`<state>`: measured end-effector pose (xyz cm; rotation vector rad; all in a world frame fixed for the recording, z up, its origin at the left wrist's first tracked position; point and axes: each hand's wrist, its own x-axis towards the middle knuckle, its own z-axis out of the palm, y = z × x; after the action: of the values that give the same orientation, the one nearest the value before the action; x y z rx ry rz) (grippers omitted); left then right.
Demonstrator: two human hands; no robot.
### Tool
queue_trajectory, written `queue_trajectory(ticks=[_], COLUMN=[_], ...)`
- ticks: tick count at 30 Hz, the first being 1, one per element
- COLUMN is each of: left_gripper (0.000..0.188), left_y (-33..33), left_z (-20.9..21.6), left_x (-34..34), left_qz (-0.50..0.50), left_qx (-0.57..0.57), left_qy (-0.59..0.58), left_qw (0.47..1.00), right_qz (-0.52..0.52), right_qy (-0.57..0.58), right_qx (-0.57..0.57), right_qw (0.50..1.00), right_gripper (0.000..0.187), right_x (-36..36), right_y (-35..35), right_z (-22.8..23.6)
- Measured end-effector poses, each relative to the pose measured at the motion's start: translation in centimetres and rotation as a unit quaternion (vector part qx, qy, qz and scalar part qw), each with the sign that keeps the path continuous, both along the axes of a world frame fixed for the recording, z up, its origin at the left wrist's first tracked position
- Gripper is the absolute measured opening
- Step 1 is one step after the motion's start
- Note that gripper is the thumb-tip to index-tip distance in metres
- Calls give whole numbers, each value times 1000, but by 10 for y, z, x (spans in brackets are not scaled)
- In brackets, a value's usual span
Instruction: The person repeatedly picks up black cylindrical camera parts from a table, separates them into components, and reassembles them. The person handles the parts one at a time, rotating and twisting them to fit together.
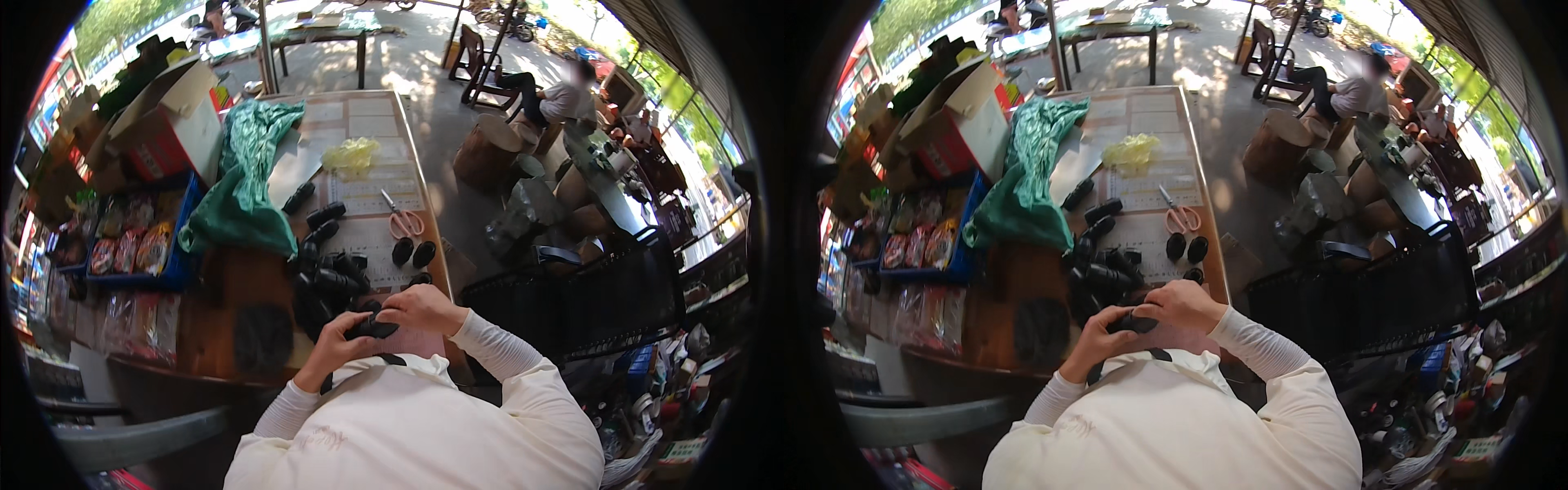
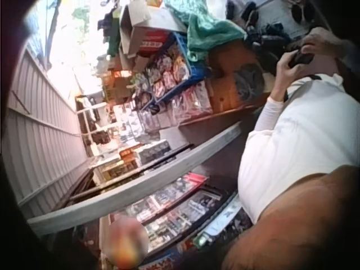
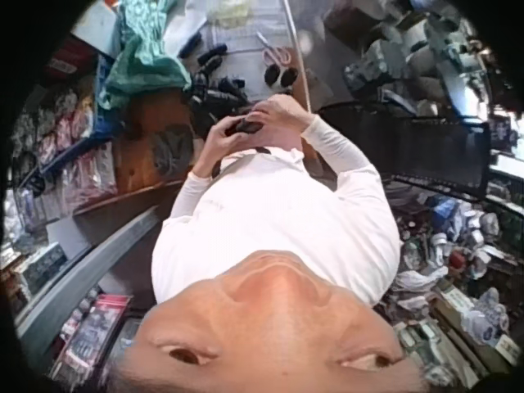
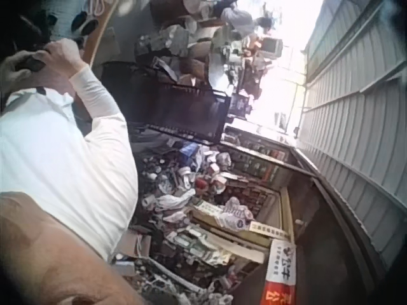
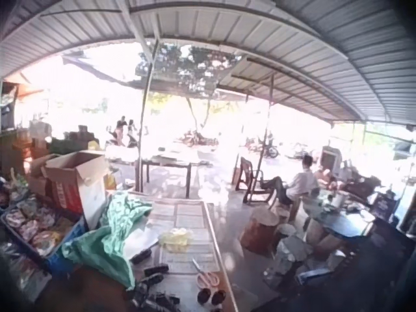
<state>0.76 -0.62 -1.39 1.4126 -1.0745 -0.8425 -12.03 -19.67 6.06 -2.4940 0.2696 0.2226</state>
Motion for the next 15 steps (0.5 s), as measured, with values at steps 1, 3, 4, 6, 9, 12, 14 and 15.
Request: queue_trajectory(ticks=[1, 3, 4, 6, 9, 12, 14, 15], left_gripper=[43, 43, 43, 44, 44, 44, 47, 47], left_y=[0, -1, -1, -1, 2, 6, 10, 10], left_z=[2, 2, 0, 0, 8, 11, 5, 4], left_x=[-2, -2, 0, 3, 4, 3, 2, 3], left_qz=[-7, -18, -22, -35, -66, -99, -122, -123], left_qx=[10, 24, 27, 32, 36, 34, 31, 33], left_qy=[36, 93, 112, 159, 254, 369, 429, 420], left_qw=[999, 995, 993, 986, 964, 923, 895, 899], right_qz=[3, 25, 43, 69, 107, 162, 185, 191], right_qy=[-36, -78, -83, -88, -109, -157, -161, -164], right_qx=[-2, 29, 62, 101, 127, 155, 166, 152], right_qw=[999, 996, 994, 989, 980, 962, 955, 956], right_gripper=[45, 42, 43, 47, 53, 50, 50, 49], right_x=[-3, -8, -10, -13, -12, -12, -13, -12], right_y=[2, 1, -1, -2, 0, -3, -3, -4], right_z=[-1, 4, 13, 20, 21, 22, 24, 24])
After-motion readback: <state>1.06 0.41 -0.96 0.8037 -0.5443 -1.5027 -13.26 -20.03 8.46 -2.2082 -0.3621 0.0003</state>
